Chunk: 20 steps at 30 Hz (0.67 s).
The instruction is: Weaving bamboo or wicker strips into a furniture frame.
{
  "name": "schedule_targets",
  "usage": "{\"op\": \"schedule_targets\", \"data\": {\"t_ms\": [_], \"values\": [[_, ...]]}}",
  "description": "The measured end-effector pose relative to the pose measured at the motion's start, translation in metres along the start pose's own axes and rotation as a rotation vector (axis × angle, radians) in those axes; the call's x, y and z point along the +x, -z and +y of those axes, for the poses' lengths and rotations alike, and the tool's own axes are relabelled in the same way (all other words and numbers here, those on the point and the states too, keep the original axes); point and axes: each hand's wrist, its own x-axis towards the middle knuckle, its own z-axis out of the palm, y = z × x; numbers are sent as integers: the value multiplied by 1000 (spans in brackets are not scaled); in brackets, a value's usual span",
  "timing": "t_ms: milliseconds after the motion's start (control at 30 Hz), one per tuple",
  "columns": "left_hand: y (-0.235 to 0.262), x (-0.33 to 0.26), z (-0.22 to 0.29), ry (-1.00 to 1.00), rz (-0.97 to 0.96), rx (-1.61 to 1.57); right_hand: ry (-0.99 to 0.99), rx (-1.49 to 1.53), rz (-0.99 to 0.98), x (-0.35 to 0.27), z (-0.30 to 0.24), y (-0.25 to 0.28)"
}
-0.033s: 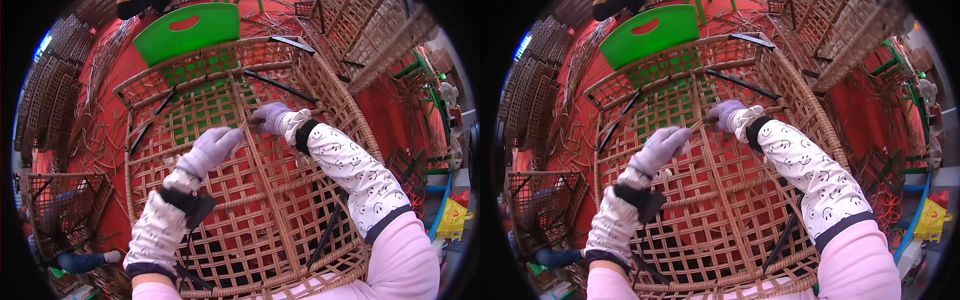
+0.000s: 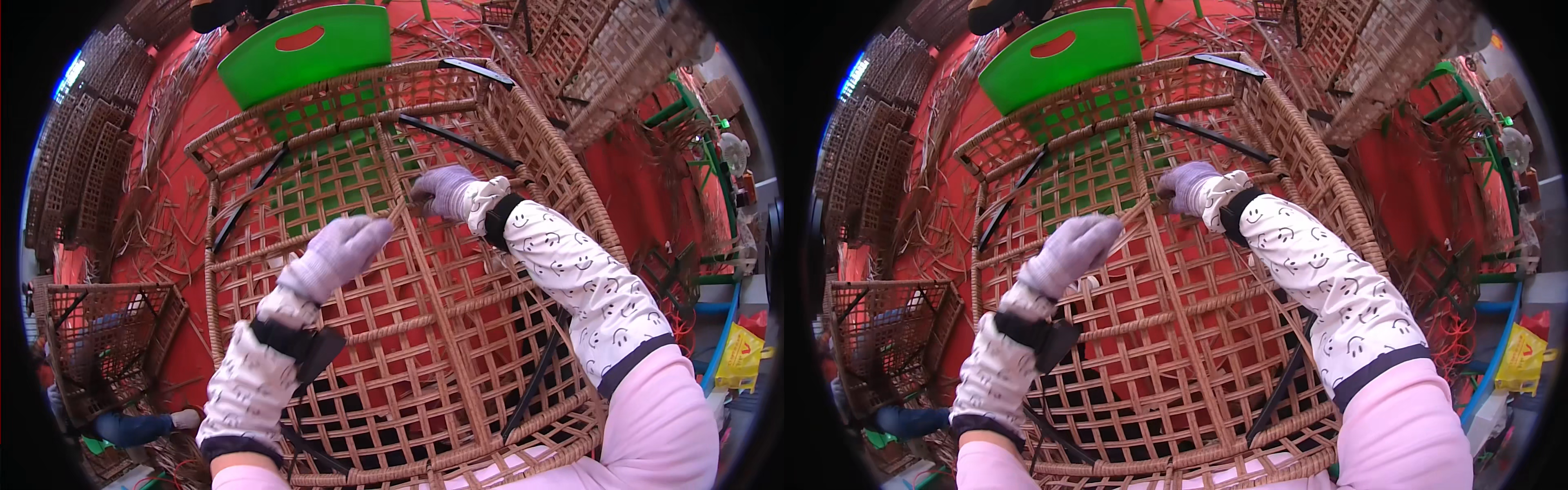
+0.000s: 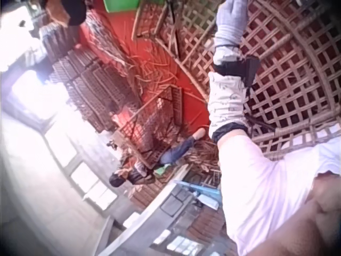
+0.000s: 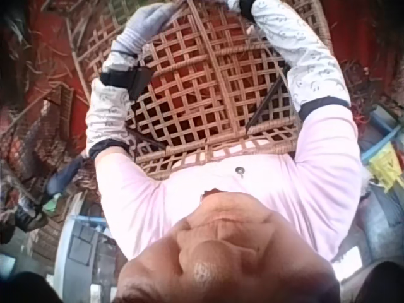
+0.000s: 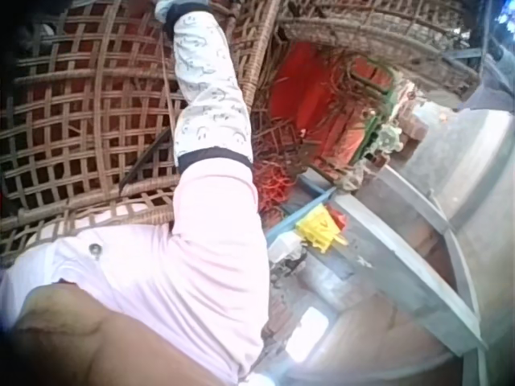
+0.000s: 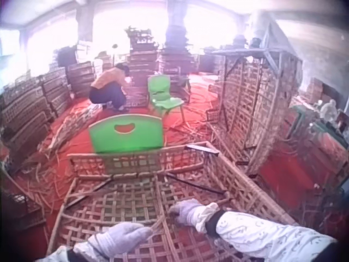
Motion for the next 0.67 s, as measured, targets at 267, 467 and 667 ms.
{"op": "schedule_targets", "data": {"t_ms": [267, 467, 667], "values": [[8, -122, 70, -48, -299, 59, 241, 29, 110, 0, -28, -9], [-12, -156, 52, 207, -373, -161, 217, 57, 152, 17, 8, -23], [-20, -224, 47, 964, -61, -809, 78, 289, -62, 25, -1, -19]]}}
